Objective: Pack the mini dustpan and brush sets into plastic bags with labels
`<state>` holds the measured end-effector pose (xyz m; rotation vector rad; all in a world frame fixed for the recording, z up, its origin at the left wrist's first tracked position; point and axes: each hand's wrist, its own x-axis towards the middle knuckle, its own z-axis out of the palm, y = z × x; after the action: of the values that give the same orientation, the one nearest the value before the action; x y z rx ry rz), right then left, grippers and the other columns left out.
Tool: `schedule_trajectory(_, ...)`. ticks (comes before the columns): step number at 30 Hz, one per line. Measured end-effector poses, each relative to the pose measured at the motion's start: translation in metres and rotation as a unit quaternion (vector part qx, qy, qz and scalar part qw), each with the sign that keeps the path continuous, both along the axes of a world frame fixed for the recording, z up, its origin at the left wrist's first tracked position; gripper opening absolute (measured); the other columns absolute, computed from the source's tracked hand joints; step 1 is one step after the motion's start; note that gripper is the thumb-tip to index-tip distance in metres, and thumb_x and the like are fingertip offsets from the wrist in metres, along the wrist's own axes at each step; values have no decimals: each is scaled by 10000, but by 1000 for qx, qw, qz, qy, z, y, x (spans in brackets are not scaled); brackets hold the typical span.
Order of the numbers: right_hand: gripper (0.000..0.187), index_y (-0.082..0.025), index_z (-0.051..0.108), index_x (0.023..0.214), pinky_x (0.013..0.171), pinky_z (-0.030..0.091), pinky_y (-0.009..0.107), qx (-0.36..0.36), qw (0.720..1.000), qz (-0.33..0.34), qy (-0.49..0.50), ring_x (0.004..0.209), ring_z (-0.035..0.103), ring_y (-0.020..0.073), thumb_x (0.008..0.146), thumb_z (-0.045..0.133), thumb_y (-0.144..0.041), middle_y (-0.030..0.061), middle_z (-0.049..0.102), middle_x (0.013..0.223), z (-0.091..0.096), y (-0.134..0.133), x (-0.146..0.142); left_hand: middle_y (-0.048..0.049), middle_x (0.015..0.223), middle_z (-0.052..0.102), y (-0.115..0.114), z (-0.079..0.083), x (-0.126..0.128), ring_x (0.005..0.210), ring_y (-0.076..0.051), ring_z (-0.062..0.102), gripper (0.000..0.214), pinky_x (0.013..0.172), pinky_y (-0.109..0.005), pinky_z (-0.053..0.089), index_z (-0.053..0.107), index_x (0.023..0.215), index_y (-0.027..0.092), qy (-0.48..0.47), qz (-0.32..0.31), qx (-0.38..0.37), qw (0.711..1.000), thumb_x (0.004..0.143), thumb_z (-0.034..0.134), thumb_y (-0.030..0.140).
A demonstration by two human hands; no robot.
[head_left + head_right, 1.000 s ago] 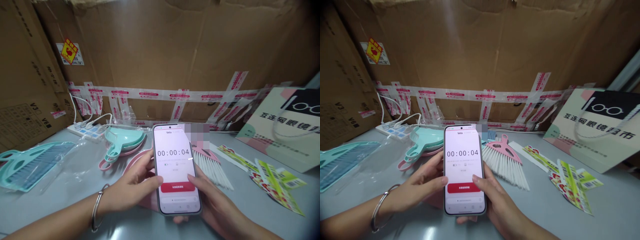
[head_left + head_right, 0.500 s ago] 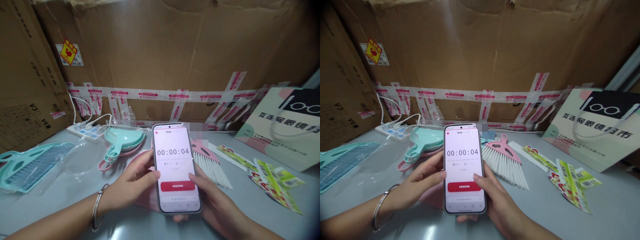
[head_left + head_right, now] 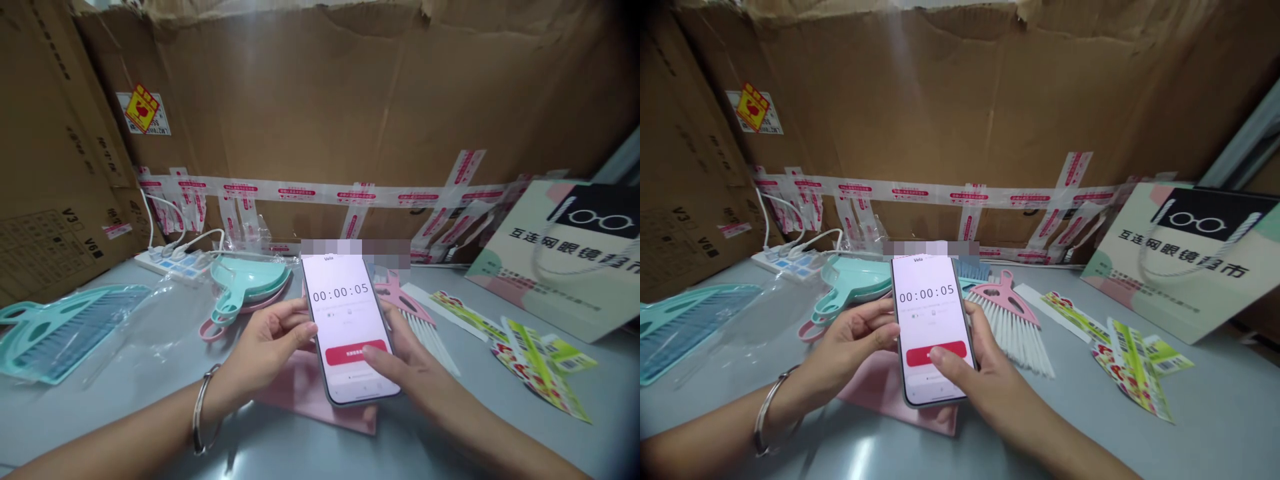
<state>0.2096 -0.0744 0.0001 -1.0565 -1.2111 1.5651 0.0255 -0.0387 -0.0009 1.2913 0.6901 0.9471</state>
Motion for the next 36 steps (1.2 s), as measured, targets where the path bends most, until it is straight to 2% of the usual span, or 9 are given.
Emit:
schedule_trajectory(3, 620, -315, 350, 1287, 813, 486, 383, 37, 998, -31, -34, 1057, 552, 233, 743, 602, -474, 57, 516, 1277, 5, 6, 5, -116, 1024, 681, -1, 1, 0, 861, -222, 658, 452, 773, -374, 516, 537, 1206, 172, 2, 6, -16, 1000, 774, 623, 278)
schedule_trajectory(7, 452, -269, 526, 1174, 756, 491, 345, -15, 998, -56, -27, 964, 599, 216, 772, 571, -470, 58, 617, 1141, 10, 21, 14, -115, 1008, 685, -1, 3, 2, 875, -217, 653, 454, 784, -366, 508, 541, 1202, 170, 15, 9, -31, 999, 771, 627, 280)
schedule_trajectory(12, 280, -209, 610, 1041, 684, 490, 265, -61, 997, -36, 38, 823, 631, 154, 787, 594, -325, 56, 671, 1008, 13, 33, 19, -115, 1071, 660, -1, 7, 6, 952, -220, 627, 432, 827, -368, 494, 556, 1174, 174, 16, 23, -49, 998, 764, 635, 286)
schedule_trajectory(16, 158, -182, 637, 924, 694, 503, 252, -70, 988, -119, 66, 772, 630, 138, 777, 584, -205, 51, 683, 908, 14, 39, 33, -98, 1178, 603, 2, 8, 1, 1085, -228, 555, 378, 832, -339, 493, 566, 1143, 208, 22, 82, -9, 996, 785, 607, 323)
schedule_trajectory(20, 104, -192, 633, 830, 708, 498, 239, -25, 967, -243, 76, 771, 613, 129, 776, 559, -144, 27, 659, 872, 20, 56, 76, -88, 1111, 634, 6, 5, -6, 1062, -222, 568, 311, 813, -317, 496, 587, 1080, 209, 25, 113, 15, 993, 833, 524, 388)
schedule_trajectory(23, 97, -184, 607, 789, 743, 479, 260, 22, 953, -295, 68, 806, 595, 136, 789, 528, -128, 38, 632, 852, 23, 83, 120, -81, 1078, 648, 7, 2, -8, 1041, -214, 578, 299, 807, -306, 493, 592, 1048, 204, 38, 121, 11, 992, 847, 493, 403)
schedule_trajectory(25, 126, -174, 576, 749, 759, 469, 283, 50, 934, -350, 52, 794, 586, 142, 782, 487, -91, 46, 613, 796, 20, 106, 148, -81, 1070, 649, 8, 2, -7, 1039, -215, 578, 299, 804, -306, 493, 596, 1039, 201, 48, 125, 12, 991, 850, 486, 406)
schedule_trajectory(30, 169, -194, 498, 668, 728, 467, 319, 87, 912, -401, 10, 713, 571, 152, 718, 444, -42, 23, 563, 670, 3, 149, 190, -88, 1066, 644, 8, 3, -6, 1046, -227, 569, 304, 800, -318, 497, 607, 1023, 196, 64, 125, 23, 990, 854, 470, 409)
schedule_trajectory(36, 164, -201, 459, 564, 670, 472, 347, 172, 898, -396, -87, 592, 538, 150, 657, 487, -69, 13, 519, 579, -17, 158, 205, -76, 1076, 635, 9, 2, -7, 1052, -218, 555, 283, 807, -305, 485, 619, 1010, 208, 76, 92, 40, 992, 872, 448, 386)
